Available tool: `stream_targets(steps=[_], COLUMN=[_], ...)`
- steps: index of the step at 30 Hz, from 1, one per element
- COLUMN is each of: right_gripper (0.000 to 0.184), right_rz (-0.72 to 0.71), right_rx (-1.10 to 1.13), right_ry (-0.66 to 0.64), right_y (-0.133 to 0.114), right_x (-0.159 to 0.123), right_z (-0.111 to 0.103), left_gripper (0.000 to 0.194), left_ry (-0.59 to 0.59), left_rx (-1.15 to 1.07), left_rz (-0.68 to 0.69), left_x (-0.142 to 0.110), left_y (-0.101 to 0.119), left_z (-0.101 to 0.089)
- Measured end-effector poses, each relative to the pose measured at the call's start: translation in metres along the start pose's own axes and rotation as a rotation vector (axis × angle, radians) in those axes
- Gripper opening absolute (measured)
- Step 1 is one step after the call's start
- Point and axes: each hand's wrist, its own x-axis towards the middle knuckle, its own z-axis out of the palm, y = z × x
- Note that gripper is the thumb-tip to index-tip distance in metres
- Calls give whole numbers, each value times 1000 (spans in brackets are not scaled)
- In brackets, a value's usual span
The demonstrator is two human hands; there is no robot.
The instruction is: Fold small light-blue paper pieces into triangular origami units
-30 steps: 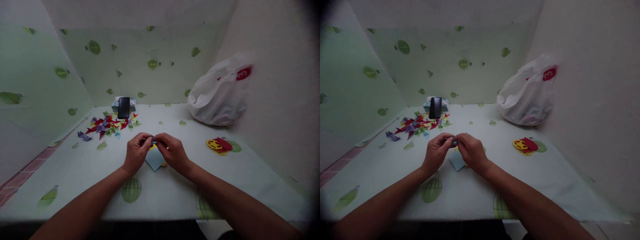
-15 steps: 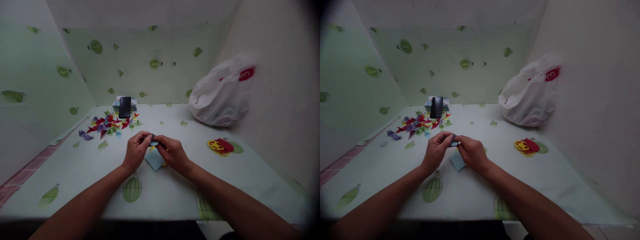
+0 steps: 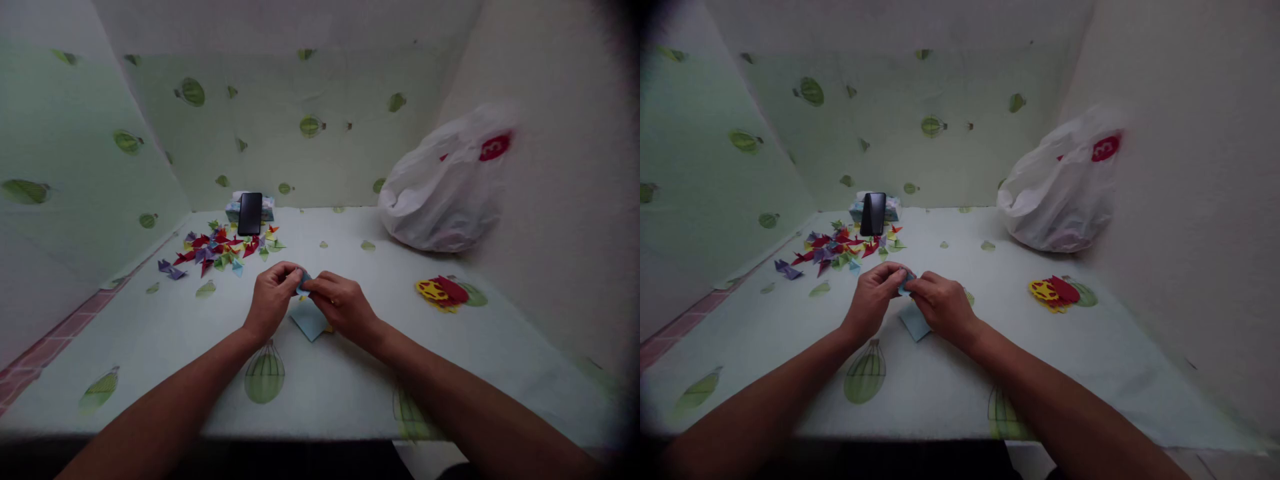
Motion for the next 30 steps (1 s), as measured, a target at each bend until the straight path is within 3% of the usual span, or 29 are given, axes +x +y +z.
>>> stream_targets(steps=[13,18,21,27,30], right_gripper=[12,12,14,21,19], right_rz=[-91,-67,-61,274,379], right_rx=[-31,-41,70,437,512], right_ry=[71,82,61,140,84], right_y=[-2,-3,-7,-6,0], right_x=[2,2,3,10,14], right_z=[-2,-4,-7,-18,-20], left_gripper=[26,31,30,29,27], left_ry=[-41,-78,-91,-156,-170], left_rx=[-248,-233,-187,-143,-156], left_rz=[-136,-125,-92,-87,-94], left_x=[1,2,2,3,2], left_y=[-2,-5,-4,1,3], left_z=[3,1,-1,-3,-2])
